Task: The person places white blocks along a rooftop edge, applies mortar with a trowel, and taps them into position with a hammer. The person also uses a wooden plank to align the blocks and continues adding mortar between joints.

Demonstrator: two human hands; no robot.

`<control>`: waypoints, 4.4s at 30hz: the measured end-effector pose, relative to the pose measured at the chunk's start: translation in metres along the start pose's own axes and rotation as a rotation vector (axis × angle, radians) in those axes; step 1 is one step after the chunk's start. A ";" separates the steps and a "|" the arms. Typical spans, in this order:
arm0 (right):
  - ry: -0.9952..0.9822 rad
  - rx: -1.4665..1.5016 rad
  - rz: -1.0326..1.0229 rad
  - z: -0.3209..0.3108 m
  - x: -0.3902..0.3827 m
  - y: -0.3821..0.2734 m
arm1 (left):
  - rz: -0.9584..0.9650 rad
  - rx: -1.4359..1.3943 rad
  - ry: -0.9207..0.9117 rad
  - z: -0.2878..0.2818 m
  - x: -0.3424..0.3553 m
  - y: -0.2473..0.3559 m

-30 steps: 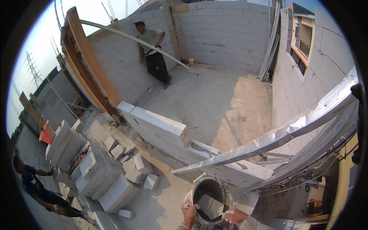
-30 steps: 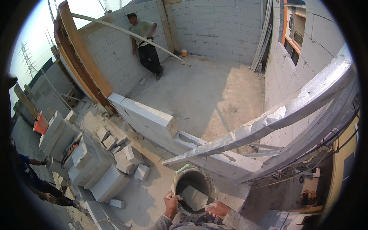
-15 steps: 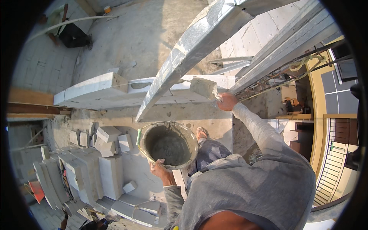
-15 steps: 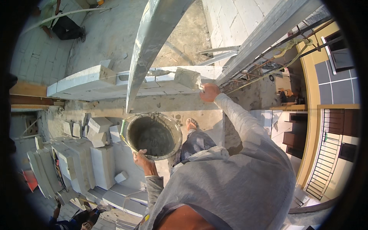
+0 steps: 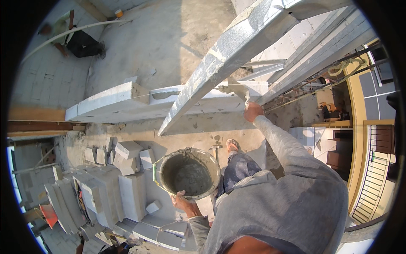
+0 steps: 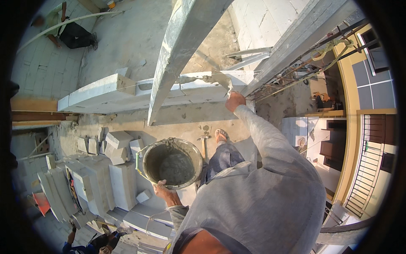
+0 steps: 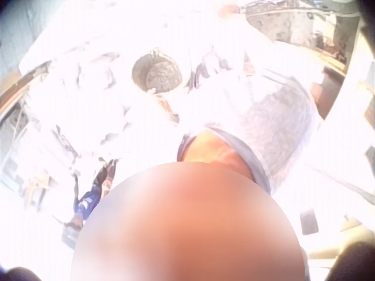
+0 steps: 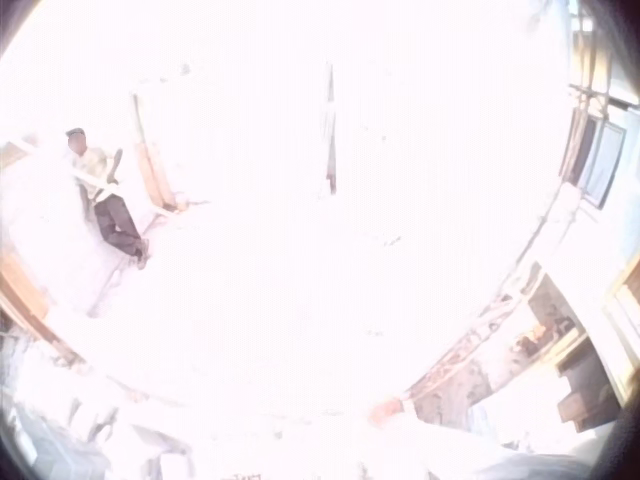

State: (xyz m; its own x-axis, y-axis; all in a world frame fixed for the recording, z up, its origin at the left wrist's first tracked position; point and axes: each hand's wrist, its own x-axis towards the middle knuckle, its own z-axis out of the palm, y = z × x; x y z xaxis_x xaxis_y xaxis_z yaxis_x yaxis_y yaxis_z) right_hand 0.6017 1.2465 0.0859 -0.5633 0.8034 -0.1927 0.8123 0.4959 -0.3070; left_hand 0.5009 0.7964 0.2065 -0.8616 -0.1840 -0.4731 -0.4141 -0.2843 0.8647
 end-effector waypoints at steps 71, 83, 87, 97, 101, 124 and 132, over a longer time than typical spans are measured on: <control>-0.460 -0.106 -0.550 -0.016 -0.193 -0.145 | 0.203 0.424 -0.431 0.044 0.025 0.006; -1.095 0.606 -0.086 -0.014 -0.194 -0.140 | 0.116 0.359 -0.553 0.068 0.016 0.000; -1.258 1.039 0.094 -0.028 -0.180 -0.110 | 0.046 0.198 -0.401 0.070 0.015 -0.008; -0.834 0.880 0.067 -0.083 -0.043 -0.017 | -0.042 0.020 -0.229 0.060 0.019 -0.012; -0.261 0.175 -0.359 -0.070 0.043 -0.010 | -0.017 0.117 -0.206 0.044 0.020 -0.011; -0.056 0.454 0.458 0.059 0.028 -0.047 | -0.034 0.158 -0.106 -0.006 0.033 -0.007; 0.228 1.127 0.668 0.089 0.028 -0.035 | -0.025 0.064 -0.013 -0.015 0.034 0.011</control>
State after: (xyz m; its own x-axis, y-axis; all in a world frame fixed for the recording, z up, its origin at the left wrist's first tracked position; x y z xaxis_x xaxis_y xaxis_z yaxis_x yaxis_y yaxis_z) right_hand 0.5436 1.2225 0.0085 0.0196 0.8761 -0.4817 0.2899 -0.4661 -0.8359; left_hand 0.4715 0.7729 0.1969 -0.8542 -0.1651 -0.4930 -0.4532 -0.2280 0.8617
